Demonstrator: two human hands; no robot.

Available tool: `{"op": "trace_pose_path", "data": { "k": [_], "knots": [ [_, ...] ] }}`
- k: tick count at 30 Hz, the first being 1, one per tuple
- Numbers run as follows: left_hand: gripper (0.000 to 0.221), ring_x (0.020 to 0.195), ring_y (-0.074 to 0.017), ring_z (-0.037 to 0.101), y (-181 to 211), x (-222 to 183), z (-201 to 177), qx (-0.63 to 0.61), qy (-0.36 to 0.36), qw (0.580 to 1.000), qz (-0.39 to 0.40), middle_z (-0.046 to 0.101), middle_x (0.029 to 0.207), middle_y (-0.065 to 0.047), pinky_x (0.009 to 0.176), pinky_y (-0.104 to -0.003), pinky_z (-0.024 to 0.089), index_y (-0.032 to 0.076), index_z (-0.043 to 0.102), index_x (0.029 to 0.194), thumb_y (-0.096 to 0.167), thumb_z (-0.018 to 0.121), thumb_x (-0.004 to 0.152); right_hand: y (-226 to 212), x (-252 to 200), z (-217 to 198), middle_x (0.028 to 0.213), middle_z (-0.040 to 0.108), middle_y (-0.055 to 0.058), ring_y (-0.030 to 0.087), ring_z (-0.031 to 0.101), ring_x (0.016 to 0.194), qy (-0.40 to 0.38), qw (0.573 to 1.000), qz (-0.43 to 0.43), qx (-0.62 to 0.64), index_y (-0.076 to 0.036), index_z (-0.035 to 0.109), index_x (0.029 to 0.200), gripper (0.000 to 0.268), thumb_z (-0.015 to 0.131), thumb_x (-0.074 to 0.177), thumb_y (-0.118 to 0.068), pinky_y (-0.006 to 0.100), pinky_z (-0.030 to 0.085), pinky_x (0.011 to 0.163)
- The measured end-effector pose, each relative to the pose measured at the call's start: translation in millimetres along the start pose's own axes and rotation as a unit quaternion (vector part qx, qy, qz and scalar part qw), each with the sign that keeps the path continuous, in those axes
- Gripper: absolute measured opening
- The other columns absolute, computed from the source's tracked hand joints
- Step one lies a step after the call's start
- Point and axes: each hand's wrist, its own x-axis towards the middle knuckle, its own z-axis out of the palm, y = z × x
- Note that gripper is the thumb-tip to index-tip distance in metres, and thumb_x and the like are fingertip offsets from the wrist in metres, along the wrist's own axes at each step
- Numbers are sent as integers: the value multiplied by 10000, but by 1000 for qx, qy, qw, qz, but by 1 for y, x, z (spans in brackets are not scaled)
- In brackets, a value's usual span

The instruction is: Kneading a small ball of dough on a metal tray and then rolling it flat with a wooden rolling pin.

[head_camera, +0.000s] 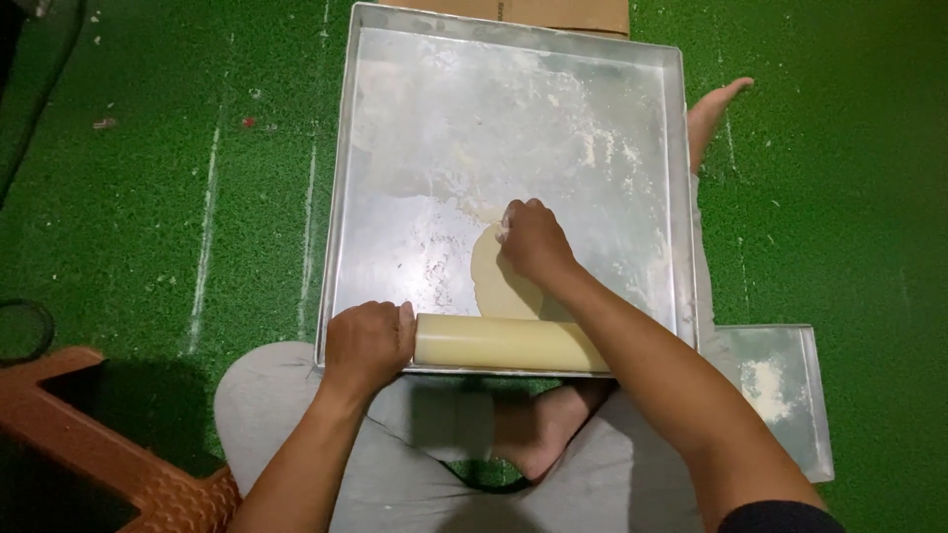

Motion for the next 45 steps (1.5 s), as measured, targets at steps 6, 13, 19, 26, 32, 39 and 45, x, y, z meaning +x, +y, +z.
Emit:
{"op": "trace_pose_path", "data": {
  "k": [6, 13, 19, 26, 32, 39, 45],
  "knots": [
    [526, 450, -226, 602, 4, -1, -5, 13, 34, 999, 31, 567, 483, -87, 408, -292, 407, 98, 631, 591, 286, 464, 1053, -14, -11, -8, 1022, 673, 258, 404, 729, 982, 0, 998, 46, 44, 92, 619, 1221, 348, 679, 964, -135, 485, 615, 772],
    [525, 457, -234, 604, 2, -1, -3, 8, 34, 999, 34, 566, 483, -88, 412, -307, 413, 108, 629, 585, 293, 468, 1050, -13, -15, -5, 1015, 656, 222, 383, 702, 977, -7, 1000, -3, -23, 70, 673, 1142, 259, 652, 968, -121, 478, 625, 756],
    [517, 469, -260, 619, 3, -4, -4, 25, 39, 998, 41, 569, 491, -102, 428, -328, 443, 97, 640, 590, 290, 482, 1043, -23, -41, -16, 1005, 643, 234, 402, 687, 998, -17, 999, -30, -19, 67, 619, 1175, 232, 583, 988, -66, 508, 615, 789],
    [469, 465, -240, 616, 4, -8, -9, 43, 124, 985, 113, 541, 474, -70, 443, -306, 461, 121, 621, 564, 243, 540, 1009, -12, -56, -22, 967, 650, 211, 394, 699, 954, -66, 997, -29, 5, -10, 583, 1216, 236, 460, 1047, -120, 491, 584, 791],
    [456, 468, -219, 617, 3, -9, -6, 38, 126, 985, 108, 568, 497, -77, 459, -291, 472, 120, 646, 577, 236, 545, 1006, -22, -81, -35, 921, 661, 204, 376, 704, 892, -90, 994, -49, -29, -19, 605, 1189, 231, 466, 1052, -144, 466, 571, 752],
    [466, 465, -231, 616, 7, -10, -13, 0, 129, 986, 106, 566, 493, -80, 463, -304, 476, 115, 635, 586, 236, 529, 1023, -10, -107, -37, 870, 663, 172, 363, 691, 841, -55, 992, -105, -41, -57, 642, 1133, 191, 499, 1055, -157, 430, 539, 728],
    [473, 470, -237, 618, 4, -9, -11, 5, 137, 985, 106, 556, 487, -79, 461, -321, 476, 111, 623, 576, 256, 545, 1019, 1, -111, -31, 841, 654, 182, 382, 686, 846, -31, 984, -159, -80, -60, 633, 1093, 158, 525, 1043, -164, 459, 537, 728]
  ]
}}
